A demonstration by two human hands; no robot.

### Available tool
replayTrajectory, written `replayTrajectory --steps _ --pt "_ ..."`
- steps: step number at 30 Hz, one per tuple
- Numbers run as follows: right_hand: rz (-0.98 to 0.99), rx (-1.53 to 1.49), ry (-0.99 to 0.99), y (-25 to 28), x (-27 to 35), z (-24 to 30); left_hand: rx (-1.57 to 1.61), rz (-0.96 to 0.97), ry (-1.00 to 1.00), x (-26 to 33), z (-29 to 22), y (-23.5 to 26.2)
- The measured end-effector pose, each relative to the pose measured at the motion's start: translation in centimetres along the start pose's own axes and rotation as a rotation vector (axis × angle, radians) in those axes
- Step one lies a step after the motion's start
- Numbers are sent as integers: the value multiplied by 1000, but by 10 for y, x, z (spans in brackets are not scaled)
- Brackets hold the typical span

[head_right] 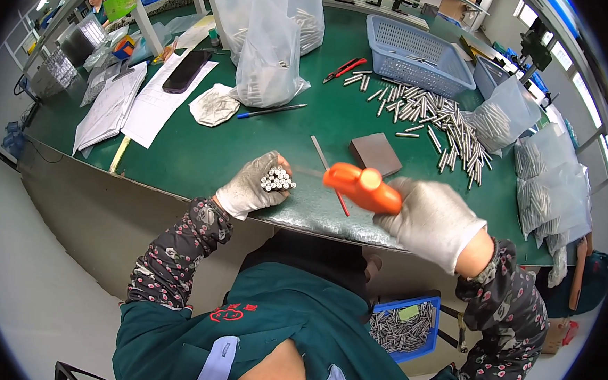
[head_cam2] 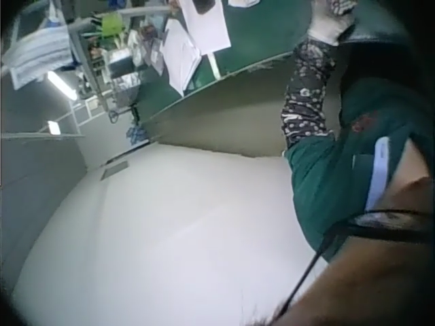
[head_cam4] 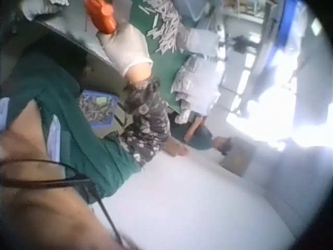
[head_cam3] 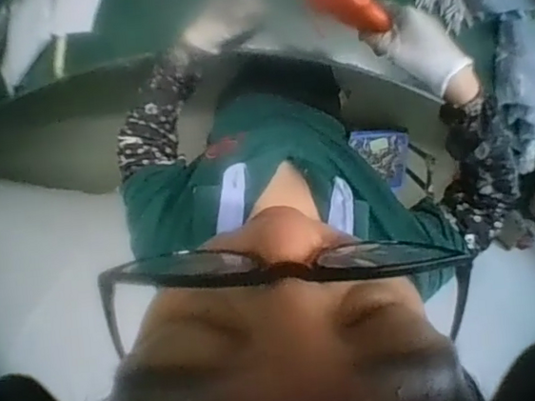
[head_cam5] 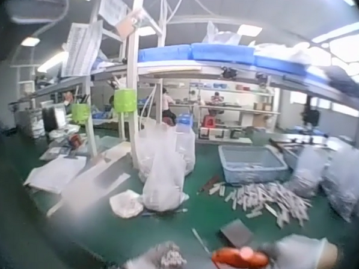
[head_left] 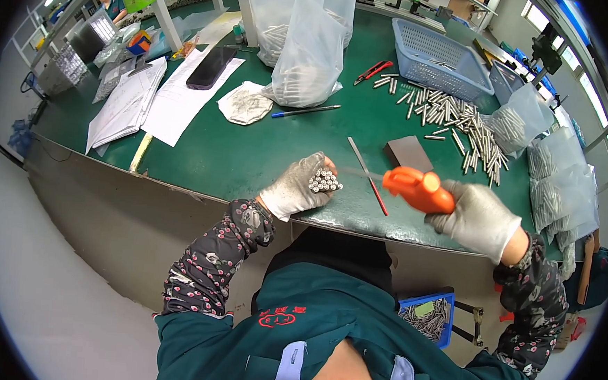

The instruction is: Cleaning, sorting, and arranging small metal rods in rows on a workbench in a factory setting.

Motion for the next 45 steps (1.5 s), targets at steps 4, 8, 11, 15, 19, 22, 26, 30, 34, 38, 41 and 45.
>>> replayTrajectory --steps 4,8,11,15,19,22,26,30,34,38,41,45 --pt "-4 16 25 0 -1 -2 18 3 42 1 -4 -1" --pt "22 -8 -10 -1 4 0 13 -22 -18 -1 -2 -2" --pt "41 19 41 -2 5 3 -30 14 29 2 -8 0" --pt "10 -8 79 0 6 0 8 -43 21 -1 -10 -1" --pt "-8 -20 58 1 7 -5 -25 -27 25 2 -11 0" --pt "38 14 -1 3 8 -2 18 -21 58 1 -13 0" --pt "77 6 10 -1 10 -2 3 -12 27 1 -10 0" --pt "70 -14 -9 -1 11 -4 -35 -31 -2 0 -6 0" --pt "75 13 -19 -1 13 -6 -30 -26 36 1 -12 0" --pt "75 -11 -6 -5 14 -4 -99 -45 -41 1 -10 1" --pt "14 3 -4 -4 12 -7 5 -34 42 1 -11 0" --pt "27 -11 37 -7 14 -7 -20 -31 13 2 -11 0"
Point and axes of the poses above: each hand's wrist, its own x-axis away from the middle knuckle, its own y-axis out of the back of the hand, z = x × y, the point moved 3 cm from there along -x, towards the middle knuckle, and after that the axes turned 10 degrees about -z, right-handed, at the moved point
